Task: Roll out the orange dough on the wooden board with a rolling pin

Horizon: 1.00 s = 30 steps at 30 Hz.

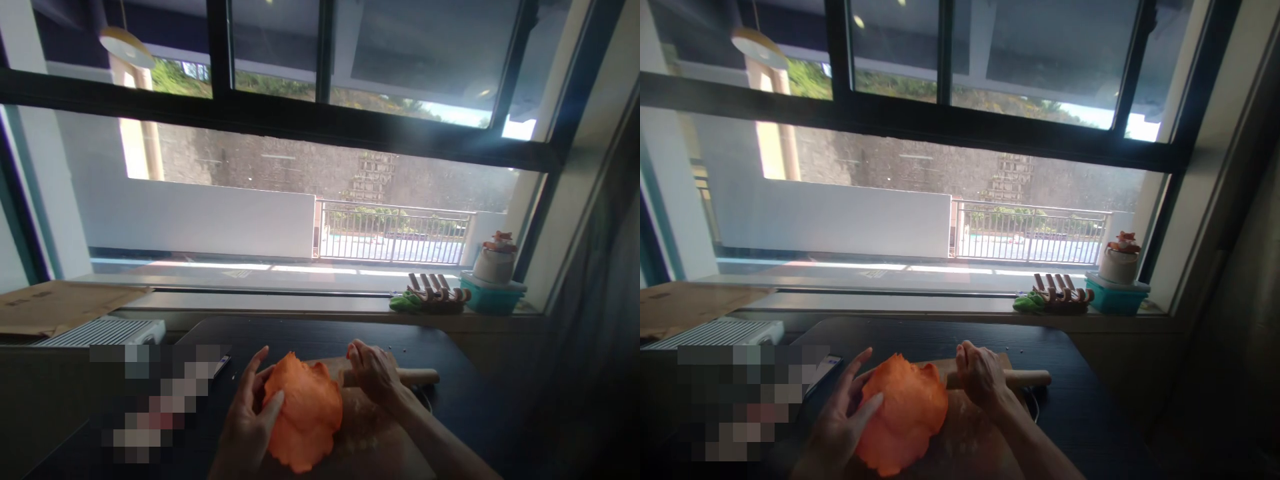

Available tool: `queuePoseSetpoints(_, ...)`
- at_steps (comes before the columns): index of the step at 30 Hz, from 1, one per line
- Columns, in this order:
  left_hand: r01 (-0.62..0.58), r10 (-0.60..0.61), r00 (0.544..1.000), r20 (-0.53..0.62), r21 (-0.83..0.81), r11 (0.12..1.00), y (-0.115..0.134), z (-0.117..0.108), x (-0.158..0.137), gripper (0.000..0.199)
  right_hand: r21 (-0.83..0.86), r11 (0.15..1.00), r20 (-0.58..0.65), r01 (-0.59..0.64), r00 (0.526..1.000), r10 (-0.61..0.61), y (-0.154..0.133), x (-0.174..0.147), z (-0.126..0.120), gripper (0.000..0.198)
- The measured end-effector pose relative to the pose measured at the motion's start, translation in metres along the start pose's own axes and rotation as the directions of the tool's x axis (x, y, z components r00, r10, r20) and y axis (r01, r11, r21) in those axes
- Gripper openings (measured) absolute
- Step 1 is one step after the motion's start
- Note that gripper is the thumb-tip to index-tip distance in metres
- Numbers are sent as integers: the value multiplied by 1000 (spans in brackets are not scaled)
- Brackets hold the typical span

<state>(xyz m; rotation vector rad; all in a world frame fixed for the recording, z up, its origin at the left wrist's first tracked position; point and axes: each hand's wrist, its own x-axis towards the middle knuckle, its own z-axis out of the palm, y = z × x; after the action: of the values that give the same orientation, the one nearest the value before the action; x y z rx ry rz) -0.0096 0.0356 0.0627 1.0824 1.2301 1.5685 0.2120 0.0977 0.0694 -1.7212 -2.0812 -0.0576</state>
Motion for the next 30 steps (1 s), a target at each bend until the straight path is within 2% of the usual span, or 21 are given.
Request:
queuePoseSetpoints(4, 161, -132, 970, 202, -136, 977, 9, -6, 11, 92, 7, 998, 85, 63, 994, -63, -3, -16, 4, 26)
queuePoseSetpoints(9, 215, -137, 958, 251, -318, 923, 14, -5, 18, 96, 76, 994, 39, 82, 996, -85, -9, -17, -1, 31)
queuePoseSetpoints(13, 281, -174, 927, 331, -308, 909, 8, 1, 22, 96, 57, 995, 34, 76, 996, -78, -8, -15, -4, 32)
queuePoseSetpoints(15, 257, -189, 940, 283, -224, 940, 2, -2, 29, 93, 50, 996, 66, 76, 995, -79, -5, -17, -1, 28)
queuePoseSetpoints(18, 179, -174, 970, 169, -14, 984, -4, -12, 41, 90, 38, 998, 102, 59, 993, -63, -2, -20, 5, 24)
queuePoseSetpoints(20, 155, -171, 971, 169, 104, 982, -4, -17, 44, 91, 45, 998, 97, 47, 994, -51, -3, -19, 6, 25)
queuePoseSetpoints(23, 148, -175, 952, 250, 123, 981, 1, -17, 38, 98, 63, 998, 63, 28, 997, -32, -4, -13, 4, 29)
queuePoseSetpoints(25, 110, -130, 955, 266, 89, 990, 5, -12, 32, 98, 71, 997, 47, 25, 999, -28, -4, -10, 0, 31)
queuePoseSetpoints(28, 0, -23, 973, 229, 104, 995, 8, -5, 29, 85, 72, 997, 18, 27, 999, -29, -2, -11, -8, 32)
queuePoseSetpoints(30, -91, 43, 972, 231, 200, 976, 6, 1, 32, 77, 64, 998, 0, 28, 1000, -28, 0, -14, -11, 32)
